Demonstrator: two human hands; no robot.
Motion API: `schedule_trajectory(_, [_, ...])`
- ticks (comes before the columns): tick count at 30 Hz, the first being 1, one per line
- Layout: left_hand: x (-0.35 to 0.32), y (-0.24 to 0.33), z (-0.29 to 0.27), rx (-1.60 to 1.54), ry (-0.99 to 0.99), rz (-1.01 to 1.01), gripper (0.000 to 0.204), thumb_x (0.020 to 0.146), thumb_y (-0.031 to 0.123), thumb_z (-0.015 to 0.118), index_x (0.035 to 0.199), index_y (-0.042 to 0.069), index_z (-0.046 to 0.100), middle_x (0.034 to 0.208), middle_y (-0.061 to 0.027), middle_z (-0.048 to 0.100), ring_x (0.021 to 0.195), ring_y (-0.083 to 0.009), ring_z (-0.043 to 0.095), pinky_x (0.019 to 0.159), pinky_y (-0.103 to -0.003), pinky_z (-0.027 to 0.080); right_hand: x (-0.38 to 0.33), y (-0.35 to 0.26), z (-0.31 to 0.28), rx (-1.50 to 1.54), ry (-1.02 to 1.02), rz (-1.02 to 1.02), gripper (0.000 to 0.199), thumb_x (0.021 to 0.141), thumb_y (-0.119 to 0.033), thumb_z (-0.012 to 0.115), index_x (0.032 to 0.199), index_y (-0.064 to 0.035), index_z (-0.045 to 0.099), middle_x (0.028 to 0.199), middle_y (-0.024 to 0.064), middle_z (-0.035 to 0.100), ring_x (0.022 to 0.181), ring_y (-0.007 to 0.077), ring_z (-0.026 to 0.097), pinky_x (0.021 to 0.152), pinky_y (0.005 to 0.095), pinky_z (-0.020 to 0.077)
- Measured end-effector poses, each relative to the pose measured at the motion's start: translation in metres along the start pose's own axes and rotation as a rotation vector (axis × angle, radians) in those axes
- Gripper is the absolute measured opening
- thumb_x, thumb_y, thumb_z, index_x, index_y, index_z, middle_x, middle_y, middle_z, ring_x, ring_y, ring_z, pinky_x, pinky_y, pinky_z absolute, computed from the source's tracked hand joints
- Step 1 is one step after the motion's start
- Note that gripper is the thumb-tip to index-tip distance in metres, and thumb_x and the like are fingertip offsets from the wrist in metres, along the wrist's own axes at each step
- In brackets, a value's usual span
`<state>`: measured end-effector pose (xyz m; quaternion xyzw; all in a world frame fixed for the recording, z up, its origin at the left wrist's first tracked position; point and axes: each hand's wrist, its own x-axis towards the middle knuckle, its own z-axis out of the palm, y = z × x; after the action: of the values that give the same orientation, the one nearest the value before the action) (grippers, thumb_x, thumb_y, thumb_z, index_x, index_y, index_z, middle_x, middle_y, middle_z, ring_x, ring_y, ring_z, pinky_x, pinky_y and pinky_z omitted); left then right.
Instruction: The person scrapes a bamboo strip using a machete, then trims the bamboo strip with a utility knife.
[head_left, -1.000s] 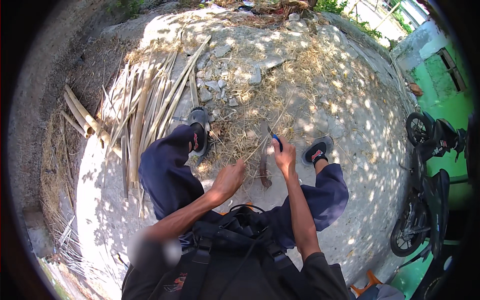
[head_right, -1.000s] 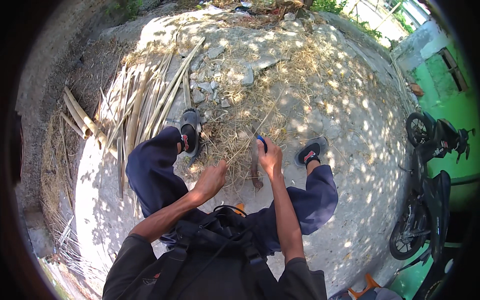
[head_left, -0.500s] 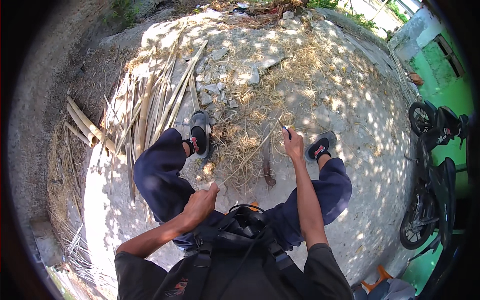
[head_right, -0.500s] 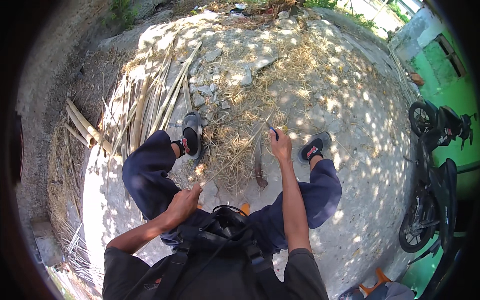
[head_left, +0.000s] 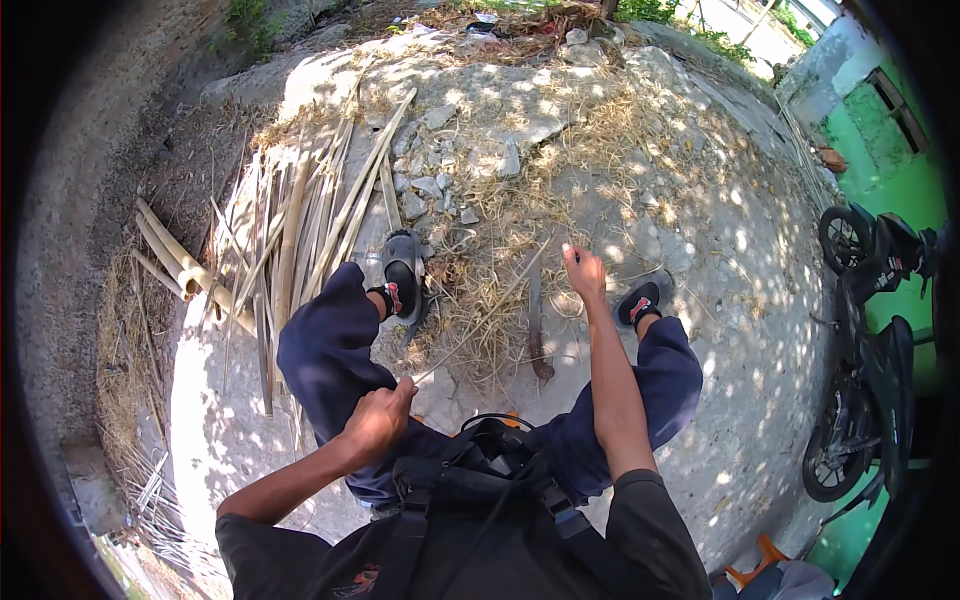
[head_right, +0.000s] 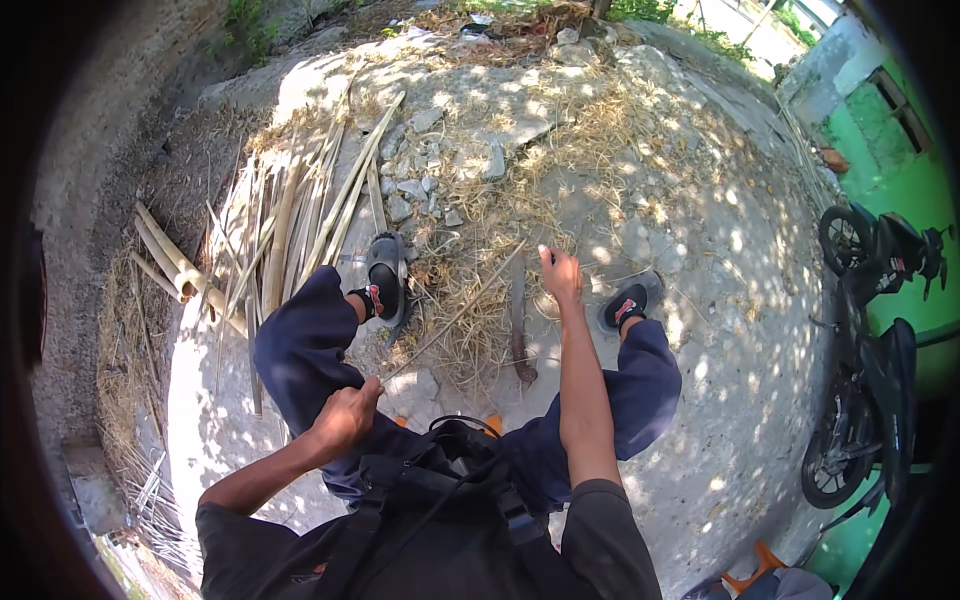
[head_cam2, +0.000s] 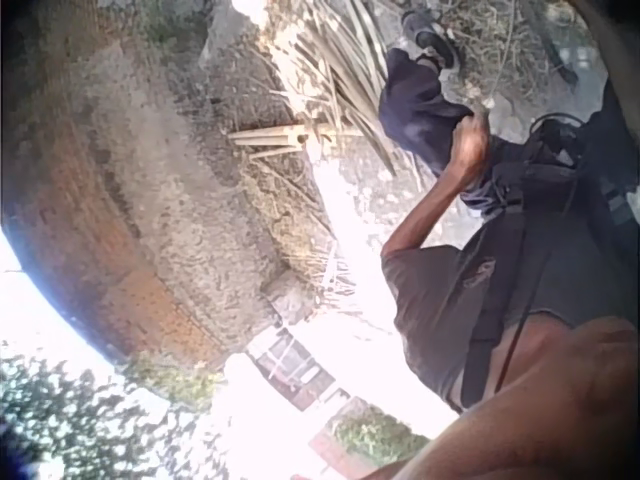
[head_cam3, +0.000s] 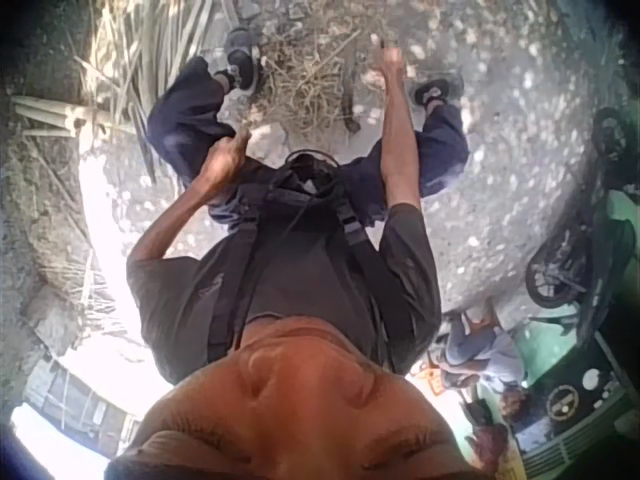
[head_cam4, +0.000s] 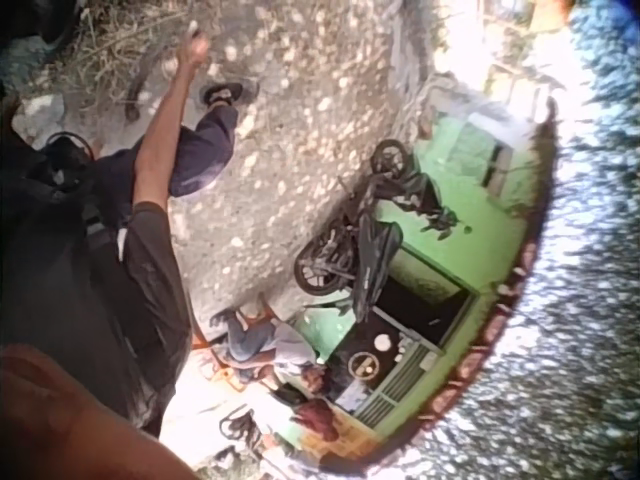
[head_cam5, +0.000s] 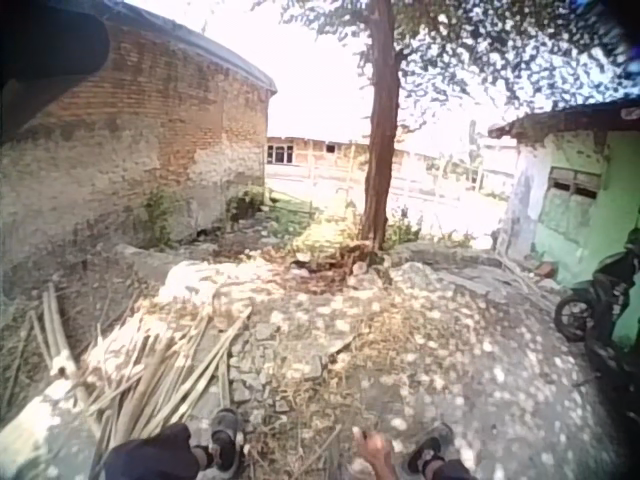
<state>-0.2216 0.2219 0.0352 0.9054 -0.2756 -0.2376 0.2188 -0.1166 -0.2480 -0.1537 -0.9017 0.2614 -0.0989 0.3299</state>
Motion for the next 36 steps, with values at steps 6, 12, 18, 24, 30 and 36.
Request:
schedule_trajectory(6, [0.012, 0.006, 0.001, 0.018, -0.062, -0.035, 0.018, 0.108, 0.019, 0.048, 0.108, 0.001, 0.045, 0.066, -0.0288, 0.061, 0.07, -0.0539, 0.062, 0.062, -0.063, 0.048, 0.029, 0.04, 0.008, 0.552, -0.551, 0.428, 0.052, 0.104, -0.055, 0.053, 0.085, -0.0066, 0.062, 0.067, 0.0053, 0.06, 0.047, 0.0207, 0.052, 0.044, 0.0367, 0.0401])
schedule_trajectory(12, [0.029, 0.004, 0.009, -0.066, -0.037, 0.004, 0.019, 0.107, 0.019, 0.049, 0.104, 0.0, 0.046, 0.066, -0.032, 0.057, 0.07, -0.0565, 0.058, 0.062, -0.063, 0.044, 0.023, 0.048, -0.018, 1.703, -0.918, 0.764, 0.042, 0.11, -0.05, 0.045, 0.096, -0.0118, 0.056, 0.061, -0.0058, 0.041, 0.042, 0.0073, 0.033, 0.039, 0.0237, 0.0271])
schedule_trajectory(18, [0.112, -0.007, 0.021, -0.398, -0.015, 0.138, 0.04, 0.113, 0.034, 0.04, 0.094, -0.001, 0.049, 0.068, -0.0162, 0.055, 0.062, -0.0348, 0.057, 0.065, -0.051, 0.044, -0.019, -0.046, -0.034, 1.631, -0.346, 0.657, 0.041, 0.11, -0.047, 0.043, 0.104, -0.01, 0.06, 0.062, -0.005, 0.042, 0.046, 0.0079, 0.037, 0.045, 0.0247, 0.0313])
schedule_trajectory(24, [0.162, 0.047, -0.002, -1.036, -0.397, -0.146, 0.036, 0.114, 0.038, 0.039, 0.096, 0.01, 0.052, 0.066, 0.0048, 0.039, 0.05, -0.0074, 0.034, 0.044, -0.028, 0.028, -0.108, -0.139, -0.098, 0.83, -0.384, 0.074, 0.033, 0.109, -0.039, 0.053, 0.11, -0.0073, 0.063, 0.071, -0.0058, 0.046, 0.056, 0.0035, 0.038, 0.053, 0.0234, 0.0328])
schedule_trajectory(30, [0.165, 0.059, 0.009, -1.236, -0.498, -0.104, 0.038, 0.114, 0.041, 0.037, 0.1, 0.01, 0.055, 0.066, 0.0093, 0.031, 0.048, -0.0042, 0.024, 0.042, -0.024, 0.019, -0.112, -0.111, -0.066, 0.681, -0.098, -0.04, 0.027, 0.097, -0.032, 0.075, 0.098, -0.005, 0.068, 0.067, -0.0077, 0.053, 0.056, 0.0033, 0.044, 0.053, 0.023, 0.0341])
schedule_trajectory(36, [0.171, 0.064, 0.017, -1.28, -0.609, -0.114, 0.045, 0.114, 0.042, 0.034, 0.111, 0.006, 0.06, 0.067, 0.0079, 0.034, 0.049, -0.0051, 0.027, 0.042, -0.025, 0.021, -0.111, -0.116, -0.071, 1.066, -0.301, 0.331, 0.016, 0.098, -0.021, 0.075, 0.094, -0.0078, 0.067, 0.07, -0.0061, 0.057, 0.045, -0.0003, 0.032, 0.043, 0.0247, 0.0206])
